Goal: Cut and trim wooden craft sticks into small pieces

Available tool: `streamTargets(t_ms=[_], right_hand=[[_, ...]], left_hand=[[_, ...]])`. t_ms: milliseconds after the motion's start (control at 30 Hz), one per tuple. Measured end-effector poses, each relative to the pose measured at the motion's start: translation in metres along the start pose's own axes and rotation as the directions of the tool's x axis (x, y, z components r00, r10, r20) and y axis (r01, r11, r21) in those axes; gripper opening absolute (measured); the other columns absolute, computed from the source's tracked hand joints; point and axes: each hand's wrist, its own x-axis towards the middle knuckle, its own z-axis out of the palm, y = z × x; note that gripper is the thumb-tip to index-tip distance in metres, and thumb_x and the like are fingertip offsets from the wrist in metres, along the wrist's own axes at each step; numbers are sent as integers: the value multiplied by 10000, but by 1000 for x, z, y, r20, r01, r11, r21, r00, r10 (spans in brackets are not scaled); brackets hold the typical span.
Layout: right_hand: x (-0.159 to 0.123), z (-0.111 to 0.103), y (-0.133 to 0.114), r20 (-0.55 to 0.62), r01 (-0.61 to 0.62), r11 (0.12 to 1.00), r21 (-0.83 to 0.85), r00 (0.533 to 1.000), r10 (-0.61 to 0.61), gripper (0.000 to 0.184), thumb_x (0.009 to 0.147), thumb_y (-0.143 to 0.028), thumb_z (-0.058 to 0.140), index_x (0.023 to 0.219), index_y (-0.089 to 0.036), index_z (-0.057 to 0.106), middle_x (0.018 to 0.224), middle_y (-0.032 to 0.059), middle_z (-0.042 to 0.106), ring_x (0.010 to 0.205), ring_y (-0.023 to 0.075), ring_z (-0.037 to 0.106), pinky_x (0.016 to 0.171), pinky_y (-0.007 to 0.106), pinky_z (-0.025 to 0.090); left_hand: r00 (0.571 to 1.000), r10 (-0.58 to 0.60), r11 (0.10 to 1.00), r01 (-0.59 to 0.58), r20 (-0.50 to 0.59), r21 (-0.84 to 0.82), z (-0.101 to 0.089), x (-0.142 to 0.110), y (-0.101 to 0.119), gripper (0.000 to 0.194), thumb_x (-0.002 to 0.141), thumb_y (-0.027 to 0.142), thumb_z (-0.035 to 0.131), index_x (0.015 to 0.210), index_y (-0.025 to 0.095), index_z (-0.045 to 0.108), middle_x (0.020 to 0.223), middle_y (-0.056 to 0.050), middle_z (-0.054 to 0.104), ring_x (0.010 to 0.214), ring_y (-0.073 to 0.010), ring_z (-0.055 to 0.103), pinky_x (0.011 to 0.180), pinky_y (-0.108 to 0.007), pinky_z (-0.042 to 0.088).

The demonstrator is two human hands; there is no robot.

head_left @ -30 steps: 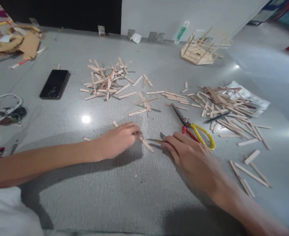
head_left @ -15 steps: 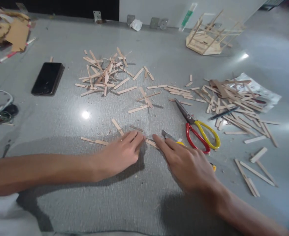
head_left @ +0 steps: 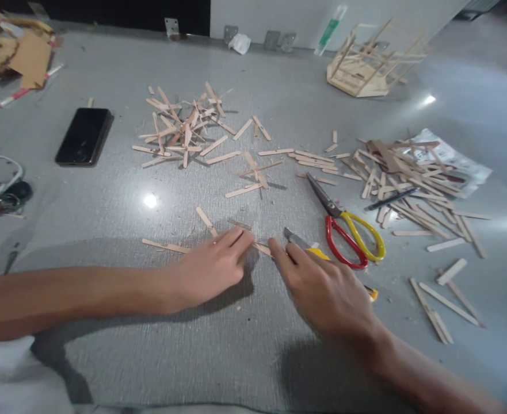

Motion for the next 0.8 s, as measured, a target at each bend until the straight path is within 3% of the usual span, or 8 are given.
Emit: streamTargets(t_ms=[133, 233, 300, 533, 800], right_hand=[[3, -2, -4, -21, 16, 999, -47, 1000, -17, 327, 839, 23, 450, 1023, -109, 685, 678, 23, 619, 523, 154, 599, 439, 306, 289], [7, -3, -8, 20, 31, 989, -148, 999, -28, 224, 855, -5, 484, 764, -154, 626, 608, 25, 569, 483, 168, 582, 431, 295, 262], [10, -4, -9, 67, 48, 983, -179, 997, -37, 234, 860, -18, 493, 711, -174, 583, 576, 29, 555, 453, 181, 574, 425, 289, 230], [19, -12, -4, 335, 89, 994, -58, 940, -65, 266, 845, 37, 446, 830, -151, 634, 584, 69, 635, 459, 198, 626, 426, 283, 157], [21, -17, -2, 469, 48, 998, 29, 881, -56, 277, 847, 47, 462, 973, -126, 638, 705, 92, 704, 603, 224, 697, 456, 293, 200]], left_hand=[[999, 1, 1000, -2, -46, -24, 4, 1, -2, 200, 901, -4, 454, 914, 53, 646, 1123, -175, 597, 1152, -300, 535, 886, -390, 528], [996, -8, 999, 4, -84, -53, 8, 1, -5, 255, 930, -10, 403, 918, 63, 647, 1082, -152, 604, 1115, -267, 539, 869, -373, 535], [997, 3, 998, -8, -79, -67, 10, 1, -7, 280, 940, -14, 382, 920, 70, 649, 1087, -143, 603, 1107, -255, 535, 852, -364, 539], [999, 13, 995, -17, -37, -102, 7, 5, -12, 224, 912, 3, 469, 800, 99, 638, 1037, -114, 601, 1043, -239, 542, 855, -362, 525], [1000, -12, 995, 11, -13, -95, 2, 7, -7, 232, 858, -44, 471, 761, 106, 619, 1011, -109, 601, 1058, -238, 553, 861, -351, 518]])
